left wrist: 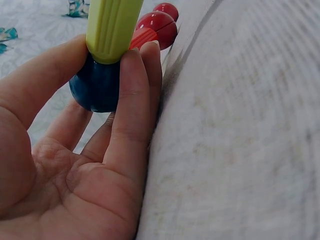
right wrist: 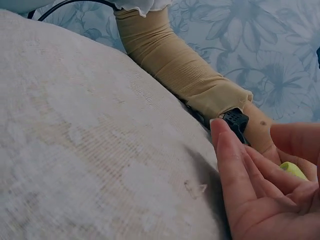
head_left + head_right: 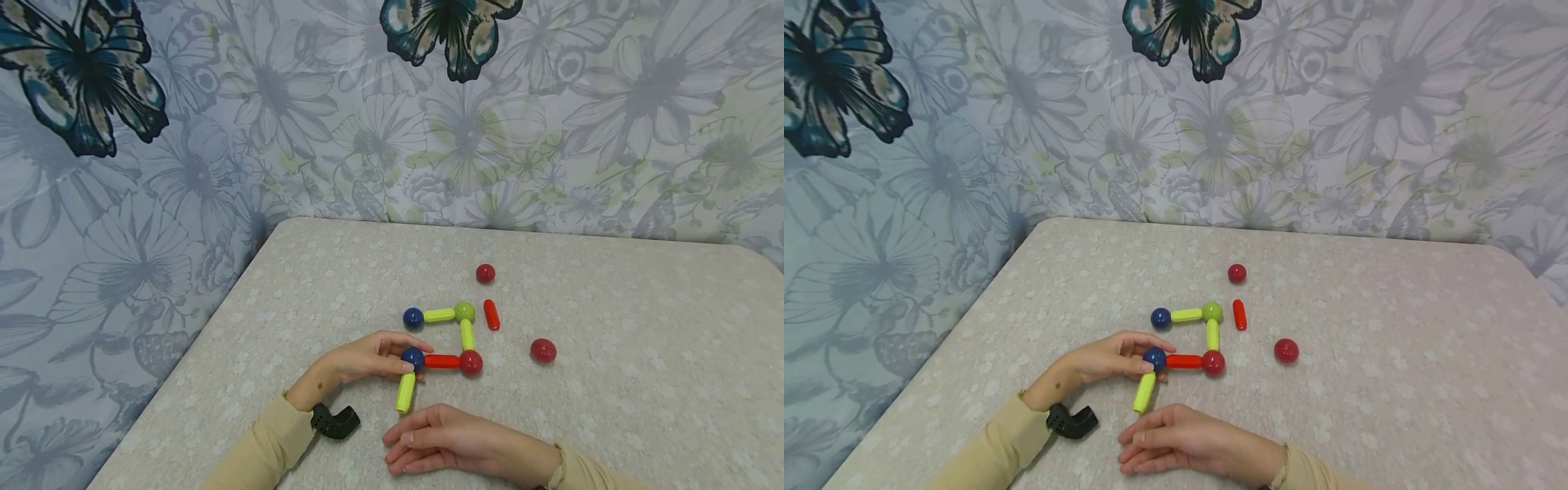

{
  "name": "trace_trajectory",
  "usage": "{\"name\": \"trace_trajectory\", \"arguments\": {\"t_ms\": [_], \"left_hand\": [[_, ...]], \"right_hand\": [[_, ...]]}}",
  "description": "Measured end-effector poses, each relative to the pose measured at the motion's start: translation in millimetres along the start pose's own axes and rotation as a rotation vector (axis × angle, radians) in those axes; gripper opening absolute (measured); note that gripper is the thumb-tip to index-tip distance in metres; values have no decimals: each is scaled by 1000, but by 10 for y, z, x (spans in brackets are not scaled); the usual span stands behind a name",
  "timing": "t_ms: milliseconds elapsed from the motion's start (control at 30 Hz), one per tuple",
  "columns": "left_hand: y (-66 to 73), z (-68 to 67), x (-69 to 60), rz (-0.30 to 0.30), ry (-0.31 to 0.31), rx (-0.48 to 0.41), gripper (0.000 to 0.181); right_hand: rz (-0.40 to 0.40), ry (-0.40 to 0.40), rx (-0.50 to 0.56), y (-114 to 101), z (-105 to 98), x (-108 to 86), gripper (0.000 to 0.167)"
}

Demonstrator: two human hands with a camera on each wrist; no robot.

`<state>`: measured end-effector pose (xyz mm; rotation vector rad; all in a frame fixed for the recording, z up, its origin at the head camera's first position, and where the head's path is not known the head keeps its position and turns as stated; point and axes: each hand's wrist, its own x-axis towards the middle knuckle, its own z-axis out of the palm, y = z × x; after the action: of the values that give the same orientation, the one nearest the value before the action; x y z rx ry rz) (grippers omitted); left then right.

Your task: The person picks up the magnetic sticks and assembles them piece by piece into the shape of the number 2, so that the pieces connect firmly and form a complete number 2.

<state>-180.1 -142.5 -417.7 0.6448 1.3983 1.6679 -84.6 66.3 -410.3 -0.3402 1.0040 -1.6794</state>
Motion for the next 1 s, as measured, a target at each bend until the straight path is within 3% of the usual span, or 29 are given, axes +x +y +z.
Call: {"name": "trace_trajectory", "arguments": {"t_ms": [200, 433, 767, 1000], "left_hand": [[8, 5, 8, 3, -1, 7, 44], [-2, -11, 2, 1, 9, 27, 43], [3, 3, -3, -13, 24, 7, 43], [1, 2, -14, -3, 38, 16, 43]], "right_hand": [[-102, -28, -119, -179, 44, -128, 38], [-242, 69, -221, -551, -63, -376, 35], [-392, 455, -427, -956, -543, -879, 36], [-414, 703, -597, -1090, -929, -1033, 43]]}}
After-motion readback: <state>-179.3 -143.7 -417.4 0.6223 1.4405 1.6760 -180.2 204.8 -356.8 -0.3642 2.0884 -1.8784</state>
